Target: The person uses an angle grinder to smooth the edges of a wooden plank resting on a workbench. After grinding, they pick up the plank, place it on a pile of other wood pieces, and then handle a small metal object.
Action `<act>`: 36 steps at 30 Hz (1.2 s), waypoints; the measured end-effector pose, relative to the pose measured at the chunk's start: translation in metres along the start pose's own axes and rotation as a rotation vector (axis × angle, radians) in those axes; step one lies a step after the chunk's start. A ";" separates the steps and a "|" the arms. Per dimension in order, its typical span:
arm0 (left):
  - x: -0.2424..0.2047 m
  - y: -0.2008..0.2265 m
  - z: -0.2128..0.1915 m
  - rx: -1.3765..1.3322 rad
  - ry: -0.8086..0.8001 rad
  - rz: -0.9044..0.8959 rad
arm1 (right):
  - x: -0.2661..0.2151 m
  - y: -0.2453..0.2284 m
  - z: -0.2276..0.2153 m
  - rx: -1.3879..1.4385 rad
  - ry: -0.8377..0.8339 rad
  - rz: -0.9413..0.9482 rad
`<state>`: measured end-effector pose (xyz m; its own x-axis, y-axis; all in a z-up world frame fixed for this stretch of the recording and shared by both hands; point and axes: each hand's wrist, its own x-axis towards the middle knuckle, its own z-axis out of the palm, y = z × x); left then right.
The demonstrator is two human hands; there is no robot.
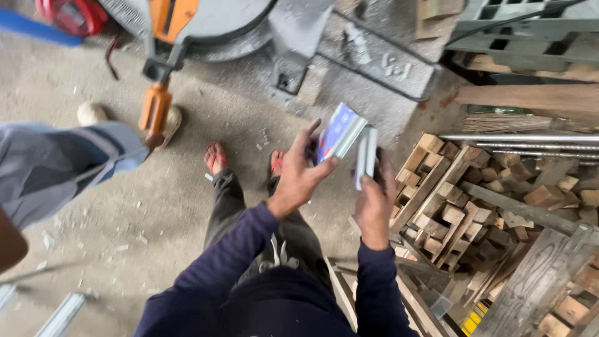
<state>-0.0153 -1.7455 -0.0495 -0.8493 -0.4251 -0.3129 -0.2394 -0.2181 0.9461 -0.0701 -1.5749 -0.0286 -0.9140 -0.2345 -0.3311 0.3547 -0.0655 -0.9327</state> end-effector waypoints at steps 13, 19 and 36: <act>-0.131 -0.004 -0.199 -0.999 0.056 -0.266 | -0.088 0.003 0.187 -0.779 -0.854 -0.259; -0.143 -0.039 -0.249 -1.023 0.404 -0.107 | -0.096 0.031 0.271 -0.782 -1.089 -0.216; -0.147 -0.098 -0.234 -1.168 0.737 0.035 | -0.051 0.113 0.279 -0.657 -1.245 0.152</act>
<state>0.2432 -1.8668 -0.1156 -0.3161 -0.7277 -0.6087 0.6172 -0.6450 0.4506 0.0714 -1.8407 -0.0771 0.0149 -0.9103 -0.4137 -0.0377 0.4129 -0.9100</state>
